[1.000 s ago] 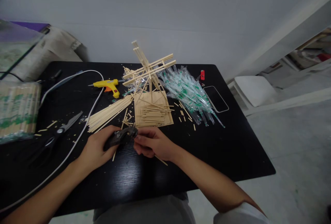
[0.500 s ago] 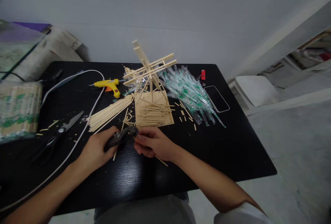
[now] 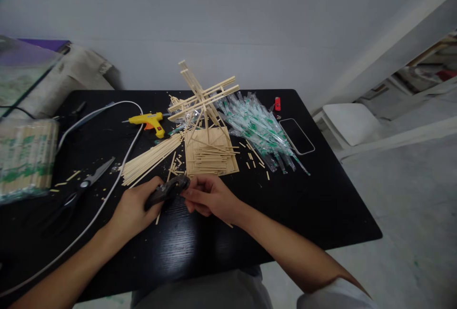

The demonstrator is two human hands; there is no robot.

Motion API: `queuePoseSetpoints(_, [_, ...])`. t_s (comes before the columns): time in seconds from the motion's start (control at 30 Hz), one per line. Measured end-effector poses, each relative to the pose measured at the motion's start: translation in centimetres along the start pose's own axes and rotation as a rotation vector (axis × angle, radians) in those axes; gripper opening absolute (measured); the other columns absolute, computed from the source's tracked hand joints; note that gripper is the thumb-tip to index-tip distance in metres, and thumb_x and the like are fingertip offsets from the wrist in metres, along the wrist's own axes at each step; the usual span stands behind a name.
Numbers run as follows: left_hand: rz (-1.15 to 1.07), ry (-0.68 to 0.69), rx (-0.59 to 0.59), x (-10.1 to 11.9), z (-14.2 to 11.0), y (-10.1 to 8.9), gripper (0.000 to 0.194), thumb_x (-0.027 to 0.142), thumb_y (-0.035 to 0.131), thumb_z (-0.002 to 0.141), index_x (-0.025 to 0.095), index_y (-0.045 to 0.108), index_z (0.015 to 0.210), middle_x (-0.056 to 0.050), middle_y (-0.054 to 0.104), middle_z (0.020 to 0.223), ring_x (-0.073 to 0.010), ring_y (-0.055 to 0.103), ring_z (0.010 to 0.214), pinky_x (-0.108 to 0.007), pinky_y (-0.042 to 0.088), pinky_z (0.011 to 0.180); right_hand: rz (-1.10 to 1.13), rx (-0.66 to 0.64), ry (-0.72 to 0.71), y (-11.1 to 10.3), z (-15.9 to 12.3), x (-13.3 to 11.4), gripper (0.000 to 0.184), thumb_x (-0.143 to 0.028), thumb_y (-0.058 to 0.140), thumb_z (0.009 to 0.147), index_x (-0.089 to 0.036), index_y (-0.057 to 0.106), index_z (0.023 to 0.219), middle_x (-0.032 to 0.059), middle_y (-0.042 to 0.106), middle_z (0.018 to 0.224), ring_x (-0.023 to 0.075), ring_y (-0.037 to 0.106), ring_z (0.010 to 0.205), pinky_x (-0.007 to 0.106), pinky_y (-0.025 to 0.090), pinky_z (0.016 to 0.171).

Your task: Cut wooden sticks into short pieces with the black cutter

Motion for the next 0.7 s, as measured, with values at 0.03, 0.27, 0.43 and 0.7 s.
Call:
queuePoseSetpoints(0.03, [0.001,0.008,0.002,0.0,0.0,0.0,0.005,0.018,0.05,0.081,0.022,0.051,0.078,0.001,0.062,0.067,-0.0169,0.063,0.059,-0.026,0.046,0.057,-0.006,-0.011,-0.002,0.0,0.0,0.0,0.032,-0.039,0.078,0.087,-0.016,0.058,0.082,-0.0048,0.063,0.059,0.0018,0.033,0.036,0.017,0.02,0.034])
queuePoseSetpoints(0.27, [-0.028,0.129,0.047,0.7,0.2,-0.5,0.013,0.013,0.05,0.077,0.021,0.056,0.085,0.001,0.064,0.07,-0.016,0.064,0.061,-0.025,0.047,0.058,0.077,-0.096,0.055,0.5,-0.4,0.4,0.031,-0.041,0.077,0.087,-0.014,0.061,0.084,-0.003,0.066,0.059,0.0015,0.029,0.033,0.018,0.016,0.033])
queuePoseSetpoints(0.43, [-0.05,0.235,0.092,1.3,0.2,-0.7,0.029,0.009,0.048,0.068,0.02,0.058,0.093,-0.001,0.067,0.078,-0.0166,0.065,0.068,-0.025,0.05,0.062,0.193,-0.188,0.168,1.1,-0.8,1.3,0.035,-0.045,0.078,0.086,-0.012,0.064,0.087,-0.0037,0.063,0.057,0.0009,0.023,0.031,0.018,0.012,0.031])
queuePoseSetpoints(0.7, [-0.085,0.274,0.072,1.4,-0.1,-0.6,0.032,0.008,0.046,0.065,0.021,0.056,0.092,0.001,0.064,0.075,-0.0151,0.063,0.066,-0.024,0.048,0.062,0.351,-0.315,0.297,1.5,-1.0,2.2,0.033,-0.041,0.083,0.082,-0.013,0.065,0.087,-0.0055,0.059,0.054,0.0016,0.02,0.032,0.016,0.011,0.028])
Point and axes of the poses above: each hand's wrist, its own z-axis towards the middle knuckle, its own y-axis out of the palm, x = y × z, the point moved 5 cm from there along z, towards the middle knuckle
